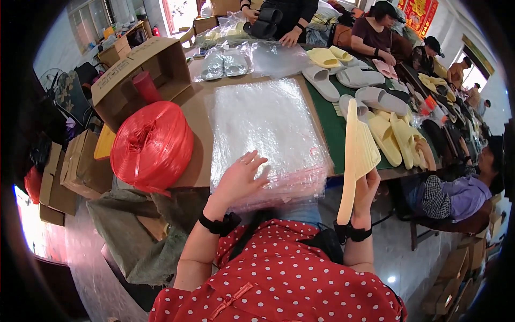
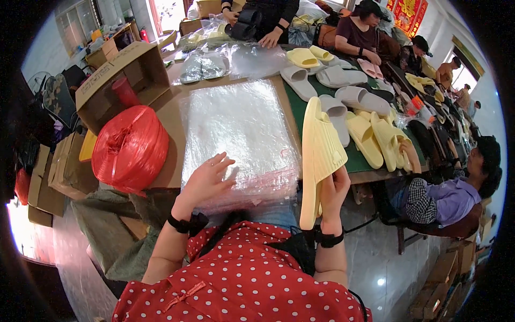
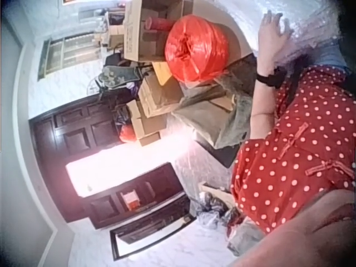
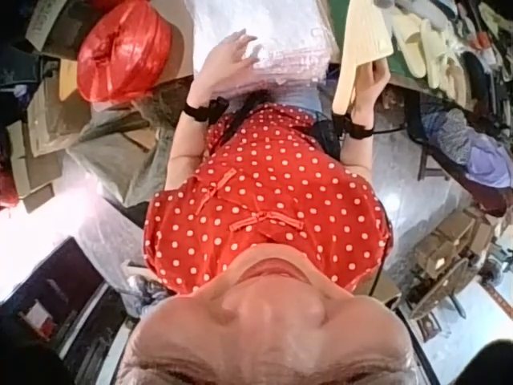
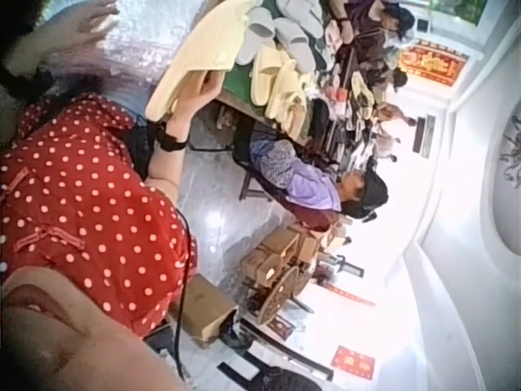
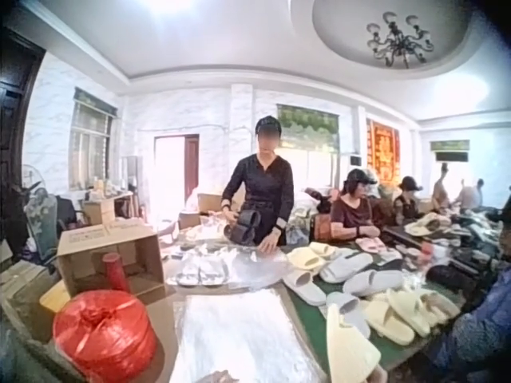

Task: The recorder is packaging pairs of yellow slippers into plastic bags.

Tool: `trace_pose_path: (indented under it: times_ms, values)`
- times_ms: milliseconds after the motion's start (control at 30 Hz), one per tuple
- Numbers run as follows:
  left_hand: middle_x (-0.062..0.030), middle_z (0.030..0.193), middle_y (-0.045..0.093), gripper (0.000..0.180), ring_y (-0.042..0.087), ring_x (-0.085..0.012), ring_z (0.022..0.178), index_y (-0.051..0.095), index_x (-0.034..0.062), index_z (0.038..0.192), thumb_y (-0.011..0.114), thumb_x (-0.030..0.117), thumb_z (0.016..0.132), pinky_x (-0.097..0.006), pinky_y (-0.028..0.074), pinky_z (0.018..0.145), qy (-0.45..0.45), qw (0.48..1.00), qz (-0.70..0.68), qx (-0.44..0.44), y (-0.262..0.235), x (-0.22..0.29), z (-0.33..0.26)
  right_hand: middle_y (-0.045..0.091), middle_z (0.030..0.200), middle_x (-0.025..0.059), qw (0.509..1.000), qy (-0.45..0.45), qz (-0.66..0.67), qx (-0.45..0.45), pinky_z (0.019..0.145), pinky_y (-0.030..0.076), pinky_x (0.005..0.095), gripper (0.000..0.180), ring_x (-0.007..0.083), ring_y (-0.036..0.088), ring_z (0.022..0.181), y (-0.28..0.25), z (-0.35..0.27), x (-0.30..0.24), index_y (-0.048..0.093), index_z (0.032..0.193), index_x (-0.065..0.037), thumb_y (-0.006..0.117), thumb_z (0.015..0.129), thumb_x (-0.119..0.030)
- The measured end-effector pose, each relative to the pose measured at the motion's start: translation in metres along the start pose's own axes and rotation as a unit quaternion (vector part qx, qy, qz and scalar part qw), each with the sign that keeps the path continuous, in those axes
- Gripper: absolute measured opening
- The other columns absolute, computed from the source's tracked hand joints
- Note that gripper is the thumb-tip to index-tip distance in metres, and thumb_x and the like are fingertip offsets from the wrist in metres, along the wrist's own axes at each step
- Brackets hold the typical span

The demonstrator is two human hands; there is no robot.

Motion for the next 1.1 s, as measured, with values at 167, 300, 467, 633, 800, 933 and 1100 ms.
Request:
trace_pose_path:
  times_ms: [167,300,467,633,800,933,1100]
  values:
    - [-0.025,0.158,0.033,0.081,0.033,-0.0521,0.142,0.045,0.019,0.149,0.079,0.033,0.076,-0.055,0.036,0.113,0.062,0.984,0.168,-0.003,0.018,0.033,-0.018,0.068,0.105,0.0016,1.0,0.004,-0.007,0.01,0.08,0.047,0.0224,0.021,0.0076,0.061,0.094,-0.002,0.002,0.003,0.066,0.116,0.005,0.056,0.1,-0.006]
    - [-0.0239,0.156,0.037,0.064,0.037,-0.0512,0.14,0.046,0.0181,0.149,0.065,0.017,0.087,-0.053,0.038,0.112,0.074,0.976,0.202,0.017,0.03,0.031,-0.029,0.068,0.106,0.0016,1.0,0.003,-0.016,0.005,0.08,0.047,0.0223,0.022,0.0073,0.061,0.094,-0.003,0.003,0.007,0.066,0.117,0.005,0.057,0.1,-0.006]
    - [-0.0236,0.138,0.056,0.043,0.05,-0.04,0.132,0.058,0.0123,0.14,0.055,0.019,0.097,-0.047,0.041,0.11,0.038,0.999,0.021,0.025,0.006,0.017,-0.019,0.069,0.109,0.0024,0.999,0.0,-0.045,0.004,0.08,0.048,0.0231,0.024,0.0077,0.062,0.094,-0.006,0.002,0.006,0.065,0.12,0.005,0.058,0.099,-0.004]
    - [-0.0064,0.112,0.072,0.039,0.06,-0.0121,0.098,0.068,0.0075,0.13,0.046,0.03,0.107,-0.031,0.049,0.089,-0.177,0.943,-0.28,0.036,-0.019,-0.011,0.004,0.07,0.113,0.0042,1.0,0.007,0.02,0.002,0.085,0.05,0.0253,0.026,0.0107,0.065,0.098,0.007,-0.012,-0.018,0.064,0.122,0.004,0.059,0.097,-0.002]
    - [-0.0055,0.112,0.072,0.039,0.062,-0.0151,0.099,0.07,0.0066,0.127,0.047,0.03,0.107,-0.03,0.05,0.088,-0.123,0.941,-0.306,0.073,-0.006,-0.038,0.022,0.069,0.115,0.0055,0.997,-0.06,0.031,-0.031,0.087,0.05,0.0259,0.03,0.0131,0.065,0.099,0.022,-0.023,-0.038,0.063,0.121,0.005,0.062,0.092,0.0]
    - [-0.0068,0.111,0.073,0.038,0.063,-0.0172,0.103,0.071,0.0071,0.124,0.05,0.033,0.106,-0.032,0.05,0.092,-0.092,0.947,-0.295,0.086,-0.003,-0.03,0.031,0.068,0.111,0.0099,0.986,-0.133,-0.069,-0.078,0.084,0.049,0.0273,0.028,0.0158,0.065,0.097,0.041,-0.026,-0.049,0.067,0.113,0.006,0.066,0.085,0.002]
    - [-0.0157,0.129,0.066,0.036,0.059,-0.03,0.121,0.069,0.0091,0.126,0.061,0.032,0.099,-0.04,0.047,0.102,-0.034,0.996,-0.088,0.007,0.003,0.001,0.026,0.068,0.11,0.0088,0.995,-0.075,-0.042,-0.054,0.084,0.049,0.0259,0.025,0.0134,0.064,0.096,0.038,-0.021,-0.039,0.066,0.113,0.007,0.064,0.089,-0.001]
Point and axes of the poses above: each hand's wrist, its own z-axis towards the middle knuckle, its own y-axis out of the palm, x = y × z, the point moved 9 cm from there along z, towards the middle knuckle
